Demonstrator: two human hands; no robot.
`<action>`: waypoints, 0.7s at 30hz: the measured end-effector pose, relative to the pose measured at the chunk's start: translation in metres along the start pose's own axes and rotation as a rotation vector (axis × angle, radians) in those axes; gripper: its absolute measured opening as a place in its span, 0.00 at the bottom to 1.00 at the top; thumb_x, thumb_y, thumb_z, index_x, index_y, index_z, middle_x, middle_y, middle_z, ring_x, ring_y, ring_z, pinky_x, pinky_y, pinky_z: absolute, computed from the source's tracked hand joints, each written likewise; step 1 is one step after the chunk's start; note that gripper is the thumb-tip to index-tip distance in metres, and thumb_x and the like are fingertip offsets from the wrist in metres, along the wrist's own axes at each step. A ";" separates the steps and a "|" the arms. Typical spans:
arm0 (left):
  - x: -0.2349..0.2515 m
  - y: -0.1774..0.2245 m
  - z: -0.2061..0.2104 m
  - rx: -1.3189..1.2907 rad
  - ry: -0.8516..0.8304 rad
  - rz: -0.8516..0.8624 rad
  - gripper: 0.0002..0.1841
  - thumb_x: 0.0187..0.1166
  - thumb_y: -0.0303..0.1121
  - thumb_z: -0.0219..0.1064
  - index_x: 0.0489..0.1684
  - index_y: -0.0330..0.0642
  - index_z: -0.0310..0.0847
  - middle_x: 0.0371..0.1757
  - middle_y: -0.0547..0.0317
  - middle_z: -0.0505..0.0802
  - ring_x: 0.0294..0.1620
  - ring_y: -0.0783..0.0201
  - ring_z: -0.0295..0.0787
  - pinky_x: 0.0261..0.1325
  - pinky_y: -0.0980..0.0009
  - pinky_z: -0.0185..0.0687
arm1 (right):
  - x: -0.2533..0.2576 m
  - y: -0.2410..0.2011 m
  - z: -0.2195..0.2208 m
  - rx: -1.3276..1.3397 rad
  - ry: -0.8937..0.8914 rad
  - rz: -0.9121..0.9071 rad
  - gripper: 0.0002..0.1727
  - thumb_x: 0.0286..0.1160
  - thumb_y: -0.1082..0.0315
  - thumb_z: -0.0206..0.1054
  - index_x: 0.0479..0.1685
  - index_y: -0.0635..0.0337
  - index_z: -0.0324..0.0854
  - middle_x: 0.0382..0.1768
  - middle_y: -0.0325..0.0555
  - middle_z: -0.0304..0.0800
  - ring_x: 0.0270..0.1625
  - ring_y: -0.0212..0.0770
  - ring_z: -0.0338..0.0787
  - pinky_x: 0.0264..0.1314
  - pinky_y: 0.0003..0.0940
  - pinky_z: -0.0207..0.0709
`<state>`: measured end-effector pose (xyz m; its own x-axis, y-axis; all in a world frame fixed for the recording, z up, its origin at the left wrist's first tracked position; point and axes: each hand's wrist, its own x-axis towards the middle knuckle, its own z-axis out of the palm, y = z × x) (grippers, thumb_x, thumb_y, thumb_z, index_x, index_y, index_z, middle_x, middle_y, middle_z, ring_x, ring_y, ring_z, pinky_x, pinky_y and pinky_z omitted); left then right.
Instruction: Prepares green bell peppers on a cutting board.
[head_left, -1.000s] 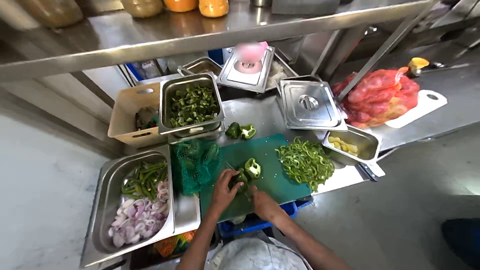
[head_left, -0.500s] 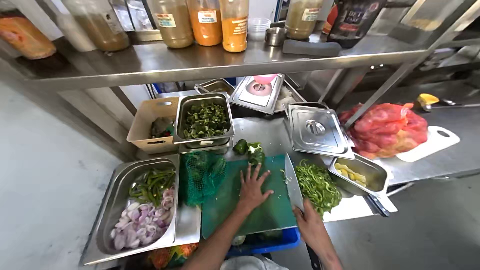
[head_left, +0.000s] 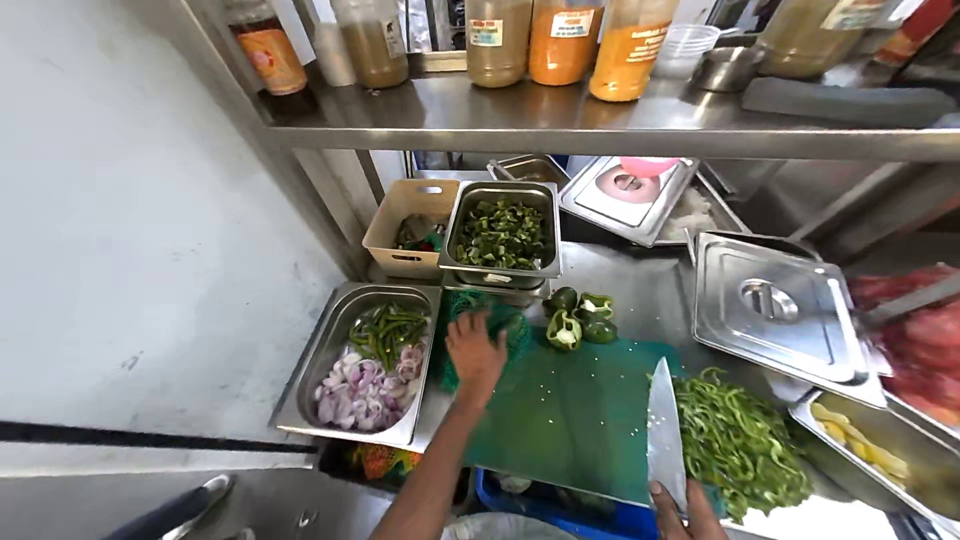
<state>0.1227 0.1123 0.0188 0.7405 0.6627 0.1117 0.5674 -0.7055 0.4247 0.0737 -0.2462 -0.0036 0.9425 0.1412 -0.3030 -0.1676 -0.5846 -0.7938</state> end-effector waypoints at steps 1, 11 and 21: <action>-0.006 -0.017 -0.004 0.041 -0.114 -0.086 0.32 0.76 0.53 0.71 0.80 0.53 0.77 0.81 0.43 0.79 0.81 0.38 0.73 0.77 0.37 0.72 | -0.001 0.000 0.003 -0.006 -0.021 0.006 0.32 0.88 0.54 0.59 0.81 0.67 0.61 0.35 0.53 0.85 0.23 0.44 0.86 0.27 0.48 0.86; -0.028 -0.051 -0.064 -0.708 -0.162 0.165 0.14 0.90 0.39 0.61 0.62 0.42 0.83 0.53 0.55 0.91 0.46 0.62 0.90 0.53 0.58 0.89 | 0.030 -0.094 0.053 -0.184 -0.350 -0.164 0.23 0.88 0.51 0.59 0.74 0.53 0.72 0.34 0.48 0.87 0.26 0.46 0.88 0.30 0.50 0.86; 0.012 -0.060 -0.100 -1.031 0.178 -0.063 0.12 0.90 0.38 0.61 0.55 0.40 0.83 0.47 0.56 0.89 0.41 0.65 0.84 0.40 0.66 0.83 | 0.028 -0.130 0.089 -0.670 -0.678 -0.196 0.24 0.88 0.55 0.57 0.78 0.51 0.75 0.59 0.60 0.90 0.62 0.62 0.89 0.64 0.66 0.80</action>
<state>0.0618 0.1879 0.0850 0.6093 0.7771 0.1577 -0.0405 -0.1681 0.9849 0.0965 -0.0949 0.0445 0.5343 0.5921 -0.6033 0.3715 -0.8056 -0.4616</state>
